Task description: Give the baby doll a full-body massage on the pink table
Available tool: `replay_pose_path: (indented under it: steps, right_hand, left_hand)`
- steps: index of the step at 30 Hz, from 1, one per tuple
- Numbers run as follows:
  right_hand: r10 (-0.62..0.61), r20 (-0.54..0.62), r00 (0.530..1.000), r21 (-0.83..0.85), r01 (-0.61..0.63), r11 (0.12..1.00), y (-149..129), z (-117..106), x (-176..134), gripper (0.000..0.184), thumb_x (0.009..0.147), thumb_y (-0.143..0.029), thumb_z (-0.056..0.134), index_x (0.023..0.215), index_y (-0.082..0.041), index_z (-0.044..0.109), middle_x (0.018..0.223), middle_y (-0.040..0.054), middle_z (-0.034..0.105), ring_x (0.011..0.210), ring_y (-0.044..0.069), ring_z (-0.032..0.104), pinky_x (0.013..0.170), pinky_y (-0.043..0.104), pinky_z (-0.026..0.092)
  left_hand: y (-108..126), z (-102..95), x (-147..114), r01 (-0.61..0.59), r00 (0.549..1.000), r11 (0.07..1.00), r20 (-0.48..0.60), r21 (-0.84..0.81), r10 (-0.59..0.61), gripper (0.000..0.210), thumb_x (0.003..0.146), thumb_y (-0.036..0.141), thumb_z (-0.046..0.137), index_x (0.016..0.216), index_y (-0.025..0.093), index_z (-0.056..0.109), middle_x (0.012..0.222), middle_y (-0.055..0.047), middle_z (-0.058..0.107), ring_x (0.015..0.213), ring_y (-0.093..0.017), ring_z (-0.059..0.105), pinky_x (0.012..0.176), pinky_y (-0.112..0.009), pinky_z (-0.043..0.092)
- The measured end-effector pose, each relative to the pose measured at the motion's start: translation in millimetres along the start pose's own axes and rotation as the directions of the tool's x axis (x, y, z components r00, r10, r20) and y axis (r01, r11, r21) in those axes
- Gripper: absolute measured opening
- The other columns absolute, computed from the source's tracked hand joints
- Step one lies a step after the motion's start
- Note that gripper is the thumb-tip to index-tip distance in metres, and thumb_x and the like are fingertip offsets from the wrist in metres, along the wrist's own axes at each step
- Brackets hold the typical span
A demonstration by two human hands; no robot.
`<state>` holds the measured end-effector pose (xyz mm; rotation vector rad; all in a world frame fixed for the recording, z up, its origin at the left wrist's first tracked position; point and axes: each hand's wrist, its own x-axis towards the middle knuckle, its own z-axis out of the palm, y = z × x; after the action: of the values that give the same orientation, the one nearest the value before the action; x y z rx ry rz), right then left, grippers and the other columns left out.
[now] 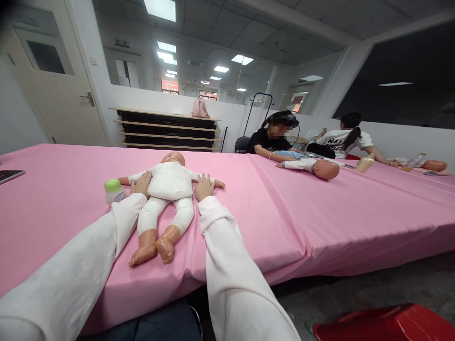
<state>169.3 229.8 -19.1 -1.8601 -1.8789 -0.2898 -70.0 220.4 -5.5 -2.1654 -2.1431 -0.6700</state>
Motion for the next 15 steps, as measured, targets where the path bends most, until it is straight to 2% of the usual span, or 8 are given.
replay_pose_path:
  steps: [3, 5, 8, 10, 12, 14, 15]
  right_hand:
    - [0.150, -0.073, 0.986, 0.016, -0.149, 0.989, 1.2, -2.7, -0.5, 0.047, 0.087, -0.020, 0.029, 0.132, -0.013, 0.040, 0.144, 0.0135, 0.029, 0.135, 0.028, 0.017, 0.104, 0.057, 0.009]
    - [0.171, -0.099, 0.980, 0.072, -0.164, 0.984, -4.3, -10.4, 1.3, 0.049, 0.088, -0.021, 0.027, 0.135, -0.010, 0.035, 0.145, 0.0152, 0.025, 0.136, 0.026, 0.015, 0.105, 0.056, 0.008]
    - [0.093, -0.129, 0.987, 0.203, -0.066, 0.977, -23.1, -27.7, 3.7, 0.047, 0.089, -0.022, 0.024, 0.133, -0.011, 0.035, 0.146, 0.0114, 0.026, 0.136, 0.021, 0.018, 0.108, 0.047, 0.014]
    - [-0.028, -0.149, 0.988, 0.266, 0.067, 0.962, -40.2, -37.9, 1.9, 0.044, 0.089, -0.021, 0.024, 0.129, -0.014, 0.042, 0.144, 0.0075, 0.031, 0.134, 0.017, 0.023, 0.108, 0.039, 0.019]
    - [-0.207, -0.110, 0.972, 0.296, 0.230, 0.927, -56.5, -43.3, -3.9, 0.042, 0.089, -0.020, 0.026, 0.125, -0.016, 0.048, 0.139, 0.0062, 0.039, 0.130, 0.015, 0.031, 0.107, 0.034, 0.024]
    - [-0.357, 0.000, 0.934, 0.311, 0.340, 0.887, -68.5, -43.8, -12.3, 0.040, 0.088, -0.018, 0.031, 0.124, -0.017, 0.050, 0.133, 0.0071, 0.048, 0.124, 0.015, 0.040, 0.106, 0.033, 0.027]
    - [-0.398, 0.058, 0.916, 0.315, 0.362, 0.878, -72.2, -42.8, -16.5, 0.040, 0.088, -0.017, 0.034, 0.125, -0.017, 0.049, 0.131, 0.0072, 0.050, 0.123, 0.016, 0.042, 0.105, 0.033, 0.028]
  left_hand:
    - [-2.7, 0.0, -0.5, 0.066, 0.995, 0.995, -0.073, -0.073, -0.071, 0.049, 0.087, 0.011, 0.023, 0.136, 0.008, 0.032, 0.144, -0.011, 0.029, 0.132, -0.021, 0.027, 0.109, -0.050, 0.019]
    - [-3.6, -5.3, 1.4, 0.080, 0.980, 0.982, -0.169, -0.173, -0.110, 0.049, 0.084, 0.008, 0.028, 0.132, 0.003, 0.038, 0.139, -0.013, 0.038, 0.129, -0.022, 0.033, 0.108, -0.040, 0.025]
    - [3.5, -20.5, 3.6, 0.002, 0.930, 0.944, -0.348, -0.329, -0.123, 0.049, 0.080, 0.005, 0.033, 0.127, 0.003, 0.043, 0.130, -0.012, 0.049, 0.122, -0.020, 0.042, 0.105, -0.029, 0.031]
    - [15.8, -28.9, 1.5, -0.119, 0.905, 0.917, -0.421, -0.381, -0.057, 0.047, 0.082, 0.008, 0.031, 0.127, 0.006, 0.044, 0.128, -0.009, 0.051, 0.119, -0.018, 0.044, 0.104, -0.026, 0.032]
    - [31.3, -30.9, -4.8, -0.260, 0.916, 0.891, -0.386, -0.372, 0.106, 0.045, 0.085, 0.015, 0.031, 0.127, 0.009, 0.045, 0.128, -0.009, 0.051, 0.119, -0.016, 0.044, 0.104, -0.027, 0.032]
    - [44.4, -26.4, -13.6, -0.393, 0.914, 0.864, -0.240, -0.316, 0.328, 0.043, 0.087, 0.021, 0.032, 0.128, 0.013, 0.046, 0.131, -0.007, 0.049, 0.122, -0.017, 0.042, 0.106, -0.032, 0.029]
    - [48.6, -23.0, -18.0, -0.428, 0.904, 0.856, -0.148, -0.290, 0.402, 0.043, 0.088, 0.024, 0.032, 0.128, 0.016, 0.046, 0.133, -0.006, 0.047, 0.124, -0.017, 0.040, 0.107, -0.035, 0.027]
